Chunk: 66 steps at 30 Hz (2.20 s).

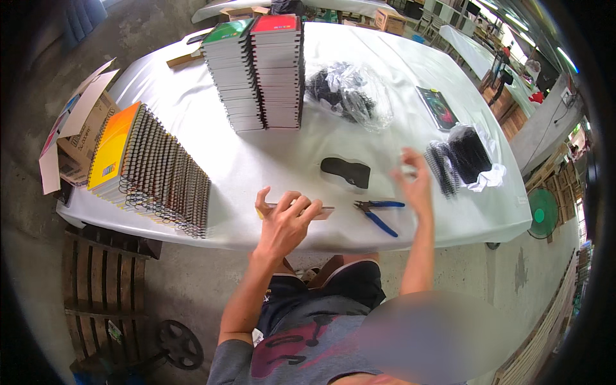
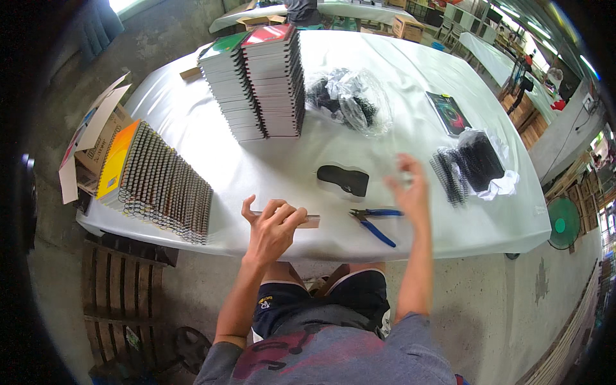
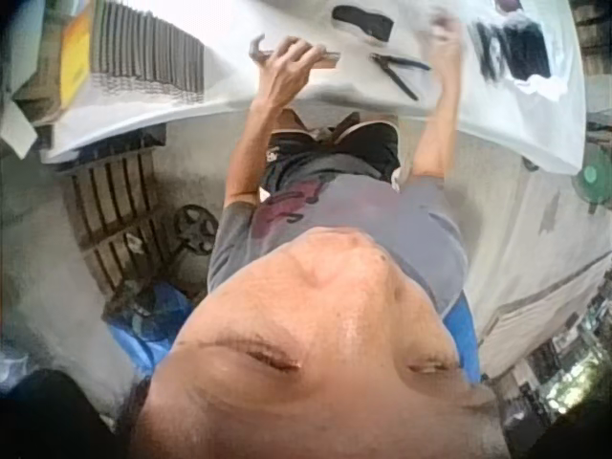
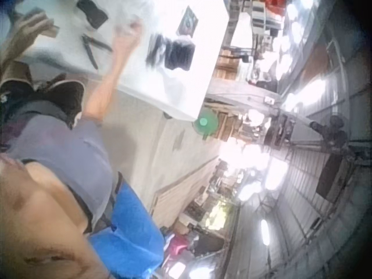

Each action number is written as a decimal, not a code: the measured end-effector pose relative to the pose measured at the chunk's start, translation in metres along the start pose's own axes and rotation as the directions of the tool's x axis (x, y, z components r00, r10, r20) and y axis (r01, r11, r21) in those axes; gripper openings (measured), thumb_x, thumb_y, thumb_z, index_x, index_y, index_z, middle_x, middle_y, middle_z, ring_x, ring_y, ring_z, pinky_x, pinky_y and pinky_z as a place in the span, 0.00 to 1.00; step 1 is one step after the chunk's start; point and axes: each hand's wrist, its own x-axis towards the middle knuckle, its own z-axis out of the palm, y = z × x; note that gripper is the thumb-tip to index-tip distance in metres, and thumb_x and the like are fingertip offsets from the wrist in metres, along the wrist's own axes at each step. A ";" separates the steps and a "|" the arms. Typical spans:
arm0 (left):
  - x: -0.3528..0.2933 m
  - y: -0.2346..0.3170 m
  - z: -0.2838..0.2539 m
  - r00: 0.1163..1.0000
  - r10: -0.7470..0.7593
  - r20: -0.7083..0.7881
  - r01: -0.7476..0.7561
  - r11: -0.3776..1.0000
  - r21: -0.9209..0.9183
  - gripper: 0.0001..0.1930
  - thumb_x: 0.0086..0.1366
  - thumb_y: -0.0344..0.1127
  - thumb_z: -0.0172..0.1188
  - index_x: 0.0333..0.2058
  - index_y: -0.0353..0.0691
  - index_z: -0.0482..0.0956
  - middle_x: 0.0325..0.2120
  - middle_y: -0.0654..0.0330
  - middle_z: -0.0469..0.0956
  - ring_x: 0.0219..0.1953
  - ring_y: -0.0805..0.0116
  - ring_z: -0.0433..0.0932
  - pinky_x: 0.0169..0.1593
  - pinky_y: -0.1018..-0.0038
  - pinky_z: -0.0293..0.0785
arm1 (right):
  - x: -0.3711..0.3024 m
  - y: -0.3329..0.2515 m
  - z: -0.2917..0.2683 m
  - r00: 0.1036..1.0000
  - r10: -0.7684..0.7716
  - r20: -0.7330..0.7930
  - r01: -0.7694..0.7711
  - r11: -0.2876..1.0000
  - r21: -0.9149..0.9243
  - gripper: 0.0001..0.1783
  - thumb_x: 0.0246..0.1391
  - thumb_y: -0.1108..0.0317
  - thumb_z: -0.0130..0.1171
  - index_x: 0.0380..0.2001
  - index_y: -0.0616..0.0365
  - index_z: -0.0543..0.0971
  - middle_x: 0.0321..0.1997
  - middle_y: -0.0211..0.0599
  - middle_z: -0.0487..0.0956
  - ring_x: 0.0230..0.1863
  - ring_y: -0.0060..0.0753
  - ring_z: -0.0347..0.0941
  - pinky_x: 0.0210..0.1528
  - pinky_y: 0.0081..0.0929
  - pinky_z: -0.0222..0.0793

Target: The person repeatedly picks up a yellow spiral notebook and a black plastic spiral binding, aligns the binding with the notebook's holes, and presses it into place. They then place the completed notebook onto a growing stack on the table. The process is repeated for multiple notebooks.

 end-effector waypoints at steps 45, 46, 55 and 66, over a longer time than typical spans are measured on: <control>-0.029 0.013 0.037 0.895 -0.314 -0.317 0.328 0.945 -0.010 0.20 0.34 0.53 0.68 0.20 0.50 0.69 0.27 0.67 0.66 0.39 0.62 0.65 0.43 0.50 0.52 | -0.067 -0.073 0.063 0.905 -0.165 0.391 0.097 0.977 0.188 0.10 0.46 0.76 0.62 0.35 0.58 0.81 0.32 0.35 0.76 0.32 0.28 0.72 0.38 0.22 0.67; -0.029 0.013 0.037 0.893 -0.319 -0.318 0.334 0.943 -0.009 0.20 0.34 0.53 0.68 0.20 0.50 0.69 0.26 0.67 0.66 0.39 0.62 0.65 0.44 0.50 0.52 | -0.067 -0.074 0.063 0.904 -0.173 0.392 0.102 0.976 0.195 0.10 0.45 0.77 0.62 0.34 0.58 0.81 0.32 0.35 0.76 0.33 0.28 0.72 0.39 0.23 0.67; -0.029 0.012 0.039 0.894 -0.335 -0.298 0.349 0.937 -0.007 0.23 0.33 0.56 0.69 0.20 0.49 0.69 0.26 0.67 0.64 0.38 0.63 0.65 0.44 0.49 0.52 | -0.058 -0.072 0.063 0.867 -0.259 0.426 0.198 0.963 0.183 0.12 0.39 0.81 0.64 0.31 0.59 0.81 0.33 0.35 0.75 0.35 0.30 0.72 0.40 0.23 0.67; -0.034 0.009 0.041 0.923 -0.317 -0.218 0.332 0.943 0.035 0.27 0.38 0.62 0.67 0.31 0.53 0.71 0.29 0.68 0.65 0.39 0.65 0.65 0.43 0.52 0.52 | -0.051 -0.075 0.056 0.750 -0.115 0.652 -0.008 0.983 0.182 0.13 0.55 0.70 0.56 0.44 0.56 0.76 0.25 0.37 0.76 0.25 0.25 0.70 0.31 0.23 0.67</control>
